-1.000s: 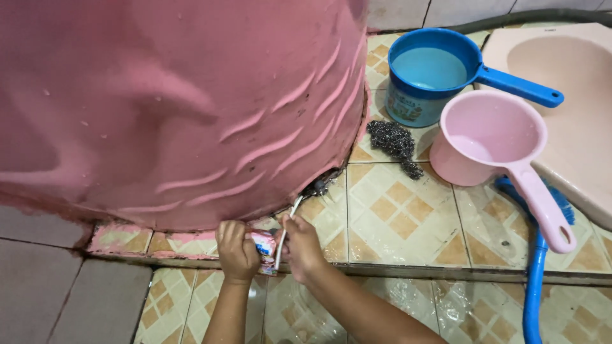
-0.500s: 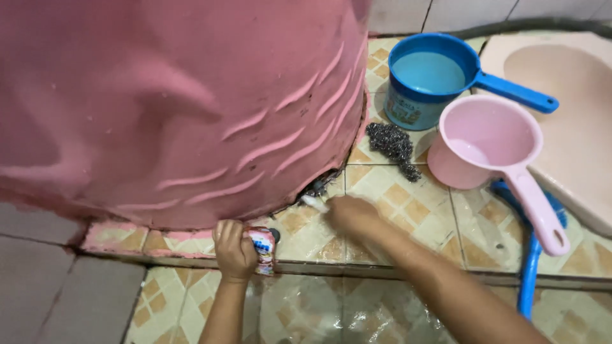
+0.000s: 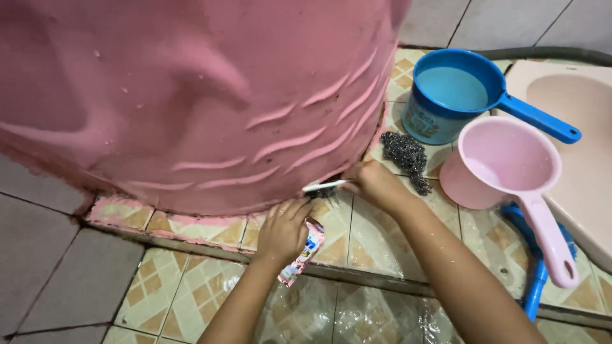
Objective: Cleaning the base and interior of a large pink water reservoir using a toothbrush, steel wool, and detergent.
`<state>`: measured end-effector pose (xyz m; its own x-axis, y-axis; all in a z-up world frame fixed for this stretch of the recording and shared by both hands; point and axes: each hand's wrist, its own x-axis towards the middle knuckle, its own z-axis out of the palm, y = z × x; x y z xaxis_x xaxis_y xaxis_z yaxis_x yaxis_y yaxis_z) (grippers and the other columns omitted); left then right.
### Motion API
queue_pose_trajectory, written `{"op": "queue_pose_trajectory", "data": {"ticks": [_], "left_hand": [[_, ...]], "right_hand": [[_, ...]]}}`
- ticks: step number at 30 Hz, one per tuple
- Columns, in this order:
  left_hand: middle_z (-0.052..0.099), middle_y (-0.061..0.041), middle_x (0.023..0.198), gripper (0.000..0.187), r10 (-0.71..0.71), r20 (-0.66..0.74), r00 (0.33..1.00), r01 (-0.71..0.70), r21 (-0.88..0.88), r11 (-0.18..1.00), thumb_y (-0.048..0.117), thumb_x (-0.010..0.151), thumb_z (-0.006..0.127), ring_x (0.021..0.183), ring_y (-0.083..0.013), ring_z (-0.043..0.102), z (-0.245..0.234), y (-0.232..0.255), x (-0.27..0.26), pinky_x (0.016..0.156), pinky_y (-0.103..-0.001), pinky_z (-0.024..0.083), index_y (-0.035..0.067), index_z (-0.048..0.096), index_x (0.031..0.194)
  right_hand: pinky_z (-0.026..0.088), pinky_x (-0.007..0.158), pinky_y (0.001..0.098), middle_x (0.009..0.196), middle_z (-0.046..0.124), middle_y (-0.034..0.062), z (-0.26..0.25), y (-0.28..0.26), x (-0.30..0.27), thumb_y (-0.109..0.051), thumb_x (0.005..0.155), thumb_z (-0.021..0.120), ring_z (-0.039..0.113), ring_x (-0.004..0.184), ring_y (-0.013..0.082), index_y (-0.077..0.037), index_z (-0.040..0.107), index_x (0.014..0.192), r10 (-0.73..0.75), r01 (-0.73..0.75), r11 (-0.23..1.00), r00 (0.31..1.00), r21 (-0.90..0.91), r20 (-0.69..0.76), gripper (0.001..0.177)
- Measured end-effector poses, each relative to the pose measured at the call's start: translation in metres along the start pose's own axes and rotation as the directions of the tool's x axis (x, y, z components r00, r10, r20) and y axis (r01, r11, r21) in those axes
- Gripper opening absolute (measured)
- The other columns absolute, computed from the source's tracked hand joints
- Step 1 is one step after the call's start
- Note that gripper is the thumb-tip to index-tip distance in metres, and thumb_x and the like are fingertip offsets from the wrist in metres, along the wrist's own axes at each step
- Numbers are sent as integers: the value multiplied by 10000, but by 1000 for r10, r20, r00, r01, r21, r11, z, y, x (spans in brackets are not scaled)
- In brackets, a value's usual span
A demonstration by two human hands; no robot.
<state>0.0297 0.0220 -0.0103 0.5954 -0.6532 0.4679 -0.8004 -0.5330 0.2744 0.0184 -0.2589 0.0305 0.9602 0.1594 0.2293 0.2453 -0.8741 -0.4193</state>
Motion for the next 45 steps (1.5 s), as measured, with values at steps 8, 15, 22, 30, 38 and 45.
{"op": "queue_pose_trajectory", "data": {"ticks": [8, 15, 22, 30, 38, 45], "left_hand": [[514, -148, 1495, 562, -17, 218, 976, -5, 103, 995, 222, 875, 534, 1315, -316, 499, 3, 14, 15, 1080, -472, 359, 54, 558, 1411], [400, -185, 1599, 527, -31, 191, 981, 3, 144, 990, 262, 920, 509, 1422, -332, 420, 14, 24, 10, 1141, -465, 334, -1, 568, 1373], [384, -230, 1590, 535, 60, 139, 988, -92, 232, 968, 262, 904, 502, 1460, -336, 378, 14, 34, 11, 1184, -494, 272, -47, 573, 1335], [555, -209, 1452, 588, -49, 150, 987, 24, 160, 987, 261, 874, 511, 1374, -335, 480, 24, 33, 4, 1155, -467, 324, -57, 570, 1365], [626, -218, 1372, 486, 22, 5, 1000, -22, 71, 997, 213, 840, 574, 1316, -346, 552, 22, 34, -1, 1099, -459, 430, -48, 662, 1240], [669, -223, 1313, 397, 59, -51, 997, -58, 37, 998, 174, 822, 590, 1273, -352, 613, 26, 28, -11, 1069, -455, 476, -33, 698, 1143]], "right_hand": [[554, 687, 419, 852, 771, 59, -46, -5, -1, -319, 799, 795, 720, 773, 286, -195, 829, 894, 295, -291, 955, 953, -62, 72, 160], [567, 670, 388, 795, 786, 6, -32, 28, -1, -334, 817, 754, 757, 717, 233, -230, 818, 910, 263, -270, 958, 962, 99, 74, 154], [543, 659, 427, 788, 758, 43, -49, 12, -7, -408, 808, 774, 718, 744, 286, -236, 825, 898, 250, -248, 959, 968, -140, -2, 201], [563, 681, 440, 856, 765, 72, -12, 5, 2, -477, 818, 761, 723, 752, 311, -244, 816, 970, 128, -118, 969, 991, -218, 33, 284], [560, 663, 481, 825, 750, 90, -25, -24, 8, -499, 847, 708, 718, 759, 345, -235, 799, 898, 172, -142, 939, 983, -312, 70, 284], [570, 629, 490, 806, 734, 129, -61, -57, 8, -450, 821, 712, 728, 736, 352, -160, 780, 834, 236, -201, 884, 971, -422, 33, 298]]}}
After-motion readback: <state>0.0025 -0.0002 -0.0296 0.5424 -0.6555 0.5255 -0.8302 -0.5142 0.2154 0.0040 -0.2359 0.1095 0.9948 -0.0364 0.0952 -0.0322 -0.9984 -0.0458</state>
